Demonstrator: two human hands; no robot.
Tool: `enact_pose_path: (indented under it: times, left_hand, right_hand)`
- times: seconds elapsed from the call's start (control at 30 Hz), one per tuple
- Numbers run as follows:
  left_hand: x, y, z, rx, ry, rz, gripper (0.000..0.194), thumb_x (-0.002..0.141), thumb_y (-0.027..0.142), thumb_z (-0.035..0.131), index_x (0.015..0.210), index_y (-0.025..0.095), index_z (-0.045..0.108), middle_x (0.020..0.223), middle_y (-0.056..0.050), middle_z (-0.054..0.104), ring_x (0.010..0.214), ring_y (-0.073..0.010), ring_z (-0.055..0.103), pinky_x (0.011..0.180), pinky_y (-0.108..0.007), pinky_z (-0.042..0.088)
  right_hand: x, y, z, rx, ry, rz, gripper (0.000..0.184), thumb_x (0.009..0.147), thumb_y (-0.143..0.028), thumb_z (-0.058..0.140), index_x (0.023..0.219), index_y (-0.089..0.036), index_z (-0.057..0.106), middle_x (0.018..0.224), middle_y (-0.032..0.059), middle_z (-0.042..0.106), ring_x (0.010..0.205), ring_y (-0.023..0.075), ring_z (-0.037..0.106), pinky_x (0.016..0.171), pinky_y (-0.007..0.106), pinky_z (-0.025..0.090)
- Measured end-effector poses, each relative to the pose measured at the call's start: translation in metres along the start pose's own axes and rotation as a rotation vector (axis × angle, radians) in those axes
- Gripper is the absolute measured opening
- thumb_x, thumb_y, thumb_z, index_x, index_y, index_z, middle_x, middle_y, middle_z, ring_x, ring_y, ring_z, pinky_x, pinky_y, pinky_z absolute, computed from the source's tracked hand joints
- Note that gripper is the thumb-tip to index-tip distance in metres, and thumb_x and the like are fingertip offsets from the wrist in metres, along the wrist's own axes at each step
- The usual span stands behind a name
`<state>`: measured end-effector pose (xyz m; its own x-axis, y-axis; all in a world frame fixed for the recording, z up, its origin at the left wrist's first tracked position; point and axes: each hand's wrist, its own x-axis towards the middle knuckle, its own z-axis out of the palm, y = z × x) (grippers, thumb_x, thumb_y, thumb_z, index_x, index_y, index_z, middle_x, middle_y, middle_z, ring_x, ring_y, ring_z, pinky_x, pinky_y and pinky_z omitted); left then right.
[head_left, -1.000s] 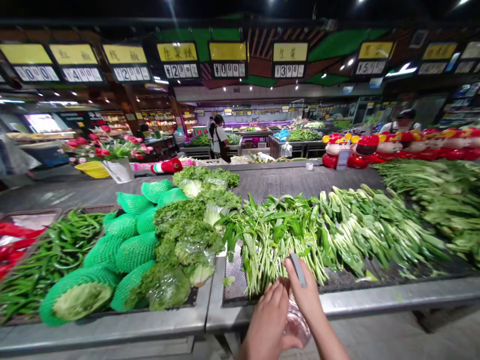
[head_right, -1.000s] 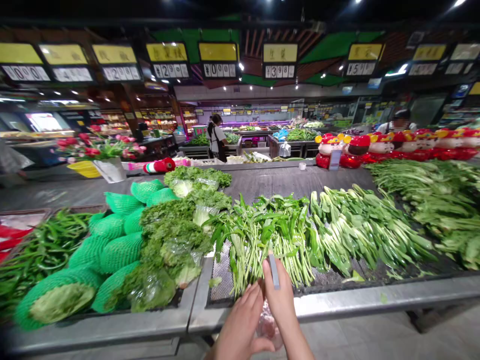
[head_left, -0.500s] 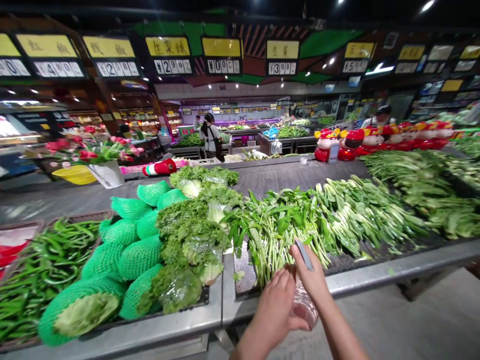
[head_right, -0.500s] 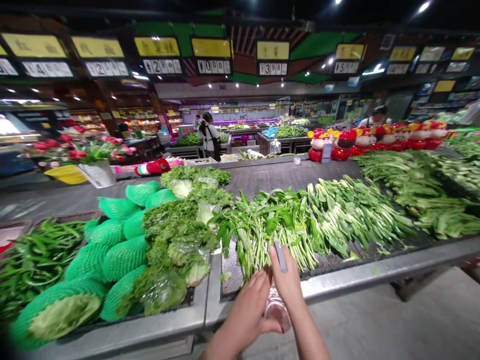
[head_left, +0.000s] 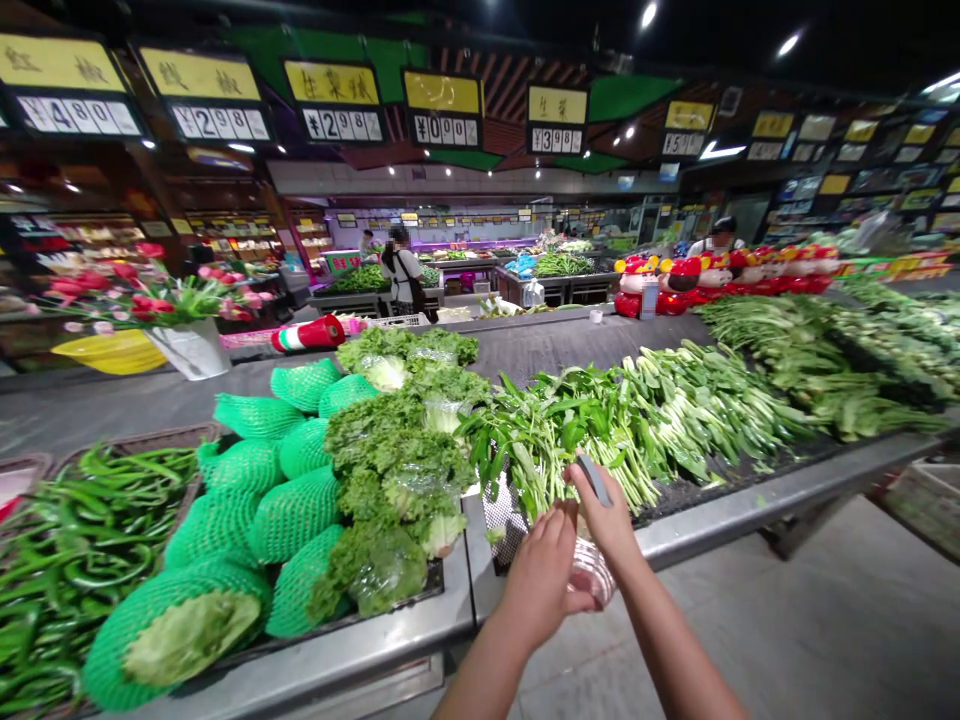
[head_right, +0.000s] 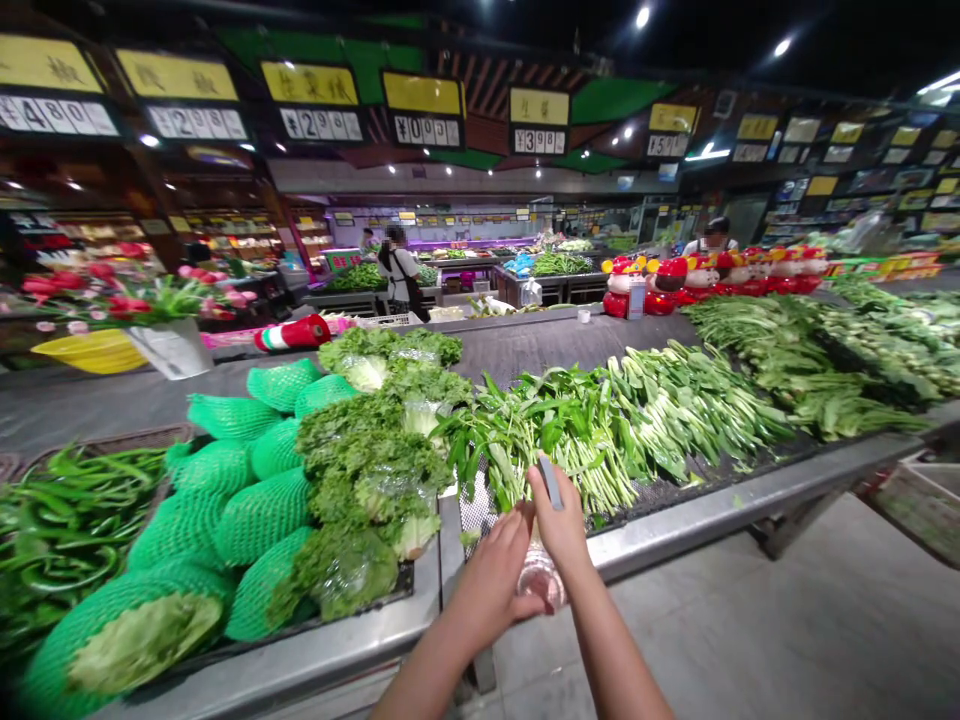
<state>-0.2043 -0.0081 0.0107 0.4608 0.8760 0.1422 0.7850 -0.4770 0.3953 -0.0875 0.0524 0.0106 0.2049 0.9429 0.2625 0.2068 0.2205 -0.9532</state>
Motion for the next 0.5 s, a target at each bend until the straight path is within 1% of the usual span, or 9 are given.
enact_pose_path:
  times: [0.07, 0.13, 0.2, 0.27, 0.37, 0.5]
  left_hand:
    - [-0.003, -0.005, -0.004, -0.007, 0.008, -0.005, 0.107, 0.051, 0.03, 0.084, 0.135, 0.015, 0.02, 0.139, -0.017, 0.033, 0.129, -0.0307, 0.028, 0.108, -0.044, 0.024]
    - [-0.006, -0.009, -0.007, -0.014, 0.011, -0.004, 0.107, 0.052, 0.031, 0.084, 0.135, 0.015, 0.019, 0.139, -0.017, 0.033, 0.13, -0.0303, 0.028, 0.109, -0.044, 0.023]
    - [-0.009, -0.013, -0.008, -0.016, 0.01, 0.003, 0.105, 0.054, 0.032, 0.082, 0.135, 0.015, 0.019, 0.139, -0.017, 0.032, 0.13, -0.0302, 0.027, 0.109, -0.044, 0.023]
    - [-0.012, -0.016, -0.008, -0.012, 0.002, 0.012, 0.104, 0.055, 0.033, 0.082, 0.135, 0.015, 0.019, 0.14, -0.018, 0.032, 0.13, -0.0309, 0.027, 0.108, -0.045, 0.023]
    - [-0.016, -0.018, -0.007, -0.005, -0.004, 0.007, 0.102, 0.054, 0.034, 0.082, 0.134, 0.013, 0.023, 0.137, -0.018, 0.036, 0.128, -0.0314, 0.03, 0.108, -0.045, 0.023]
    - [-0.023, -0.021, -0.007, -0.021, 0.008, 0.001, 0.095, 0.057, 0.031, 0.08, 0.132, 0.014, 0.025, 0.134, -0.017, 0.039, 0.128, -0.0302, 0.031, 0.108, -0.044, 0.023]
  right_hand:
    - [-0.001, -0.003, 0.008, -0.023, -0.006, -0.007, 0.044, 0.078, -0.054, 0.047, 0.101, -0.02, 0.063, 0.084, 0.0057, 0.066, 0.079, 0.0214, 0.06, 0.07, 0.034, 0.047]
    - [-0.002, -0.004, 0.014, -0.066, -0.005, -0.013, 0.042, 0.079, -0.055, 0.044, 0.093, -0.021, 0.064, 0.078, 0.0047, 0.065, 0.074, 0.021, 0.059, 0.065, 0.033, 0.046]
    - [-0.004, -0.002, 0.018, -0.105, -0.002, -0.012, 0.041, 0.08, -0.056, 0.041, 0.084, -0.023, 0.064, 0.071, 0.0037, 0.063, 0.069, 0.0207, 0.057, 0.062, 0.033, 0.045]
    - [-0.006, 0.0, 0.021, -0.136, -0.004, -0.007, 0.041, 0.08, -0.057, 0.04, 0.079, -0.024, 0.064, 0.069, 0.0033, 0.062, 0.067, 0.0206, 0.057, 0.06, 0.033, 0.045]
    - [-0.009, -0.001, 0.023, -0.168, -0.015, 0.005, 0.041, 0.08, -0.056, 0.04, 0.082, -0.023, 0.064, 0.07, 0.0037, 0.062, 0.067, 0.0207, 0.057, 0.061, 0.033, 0.045]
    - [-0.013, -0.007, 0.027, -0.163, -0.035, 0.009, 0.043, 0.079, -0.055, 0.043, 0.096, -0.021, 0.062, 0.08, 0.0047, 0.064, 0.075, 0.021, 0.059, 0.066, 0.033, 0.045]
